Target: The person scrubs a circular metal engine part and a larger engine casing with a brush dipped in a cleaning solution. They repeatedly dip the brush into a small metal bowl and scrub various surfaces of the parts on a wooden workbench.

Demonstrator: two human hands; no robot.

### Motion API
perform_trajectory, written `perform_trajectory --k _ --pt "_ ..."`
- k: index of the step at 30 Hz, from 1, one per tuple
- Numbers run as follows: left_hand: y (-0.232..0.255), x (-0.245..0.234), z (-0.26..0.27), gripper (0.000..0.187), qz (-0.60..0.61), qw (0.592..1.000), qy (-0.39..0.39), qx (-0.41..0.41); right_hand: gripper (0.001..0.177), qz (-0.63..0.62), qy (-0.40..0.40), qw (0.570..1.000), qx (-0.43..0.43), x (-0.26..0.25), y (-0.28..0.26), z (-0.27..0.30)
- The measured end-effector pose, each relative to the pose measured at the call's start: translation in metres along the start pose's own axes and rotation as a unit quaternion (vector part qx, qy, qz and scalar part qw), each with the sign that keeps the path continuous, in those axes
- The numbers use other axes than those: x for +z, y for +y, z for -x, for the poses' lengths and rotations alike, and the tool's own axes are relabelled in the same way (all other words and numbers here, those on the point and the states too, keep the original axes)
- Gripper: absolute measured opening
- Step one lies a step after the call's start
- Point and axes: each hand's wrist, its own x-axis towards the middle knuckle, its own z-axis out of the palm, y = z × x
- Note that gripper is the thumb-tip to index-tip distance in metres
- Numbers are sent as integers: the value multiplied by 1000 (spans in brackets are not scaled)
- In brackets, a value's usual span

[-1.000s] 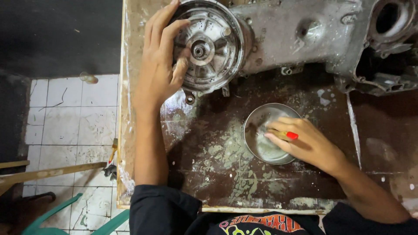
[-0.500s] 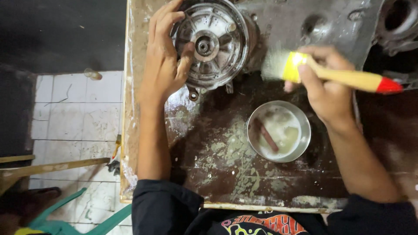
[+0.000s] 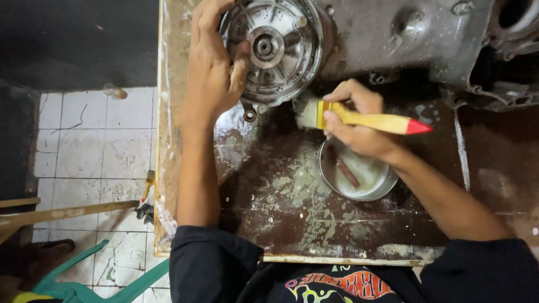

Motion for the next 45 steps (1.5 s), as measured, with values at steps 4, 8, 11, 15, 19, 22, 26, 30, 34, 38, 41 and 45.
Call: perform_trajectory --k 4,8,11,15,19,22,26,30,34,38,41,45 --pt "-2 1 -1 50 -1 1000 7 5 12 -1 -3 1000 4 -11 7 -8" --pt "0 2 2 51 0 1000 4 -3 10 -54 108 993 -6 -3 14 -10" --pt "-3 2 1 52 7 1000 5 1 12 -77 89 993 33 28 -5 7" --pt "-3 3 0 52 7 1000 7 1 13 28 25 998 53 12 -31 3" --pt "1 0 -1 56 -9 1000 3 1 16 226 -101 947 -205 10 -50 -7" --pt "3 1 -8 58 0 1000 0 18 20 363 -145 863 -320 15 -69 -24" --pt "3 1 -8 53 23 1000 1 20 17 532 -169 778 -290 22 -77 -17" --pt "1 2 -8 53 31 999 3 24 17 560 -195 758 -271 32 -88 -11" --pt "3 3 -6 53 36 999 7 16 17 488 -186 786 -329 42 -75 -30" --pt "6 -1 -8 53 12 1000 6 19 10 506 -158 795 -296 35 -79 -37" --pt "-2 4 -2 56 -6 1000 11 7 12 564 -175 761 -271 20 -91 -19" --pt "-1 5 0 54 -8 1000 19 -7 11 537 -182 774 -281 42 -86 -22"
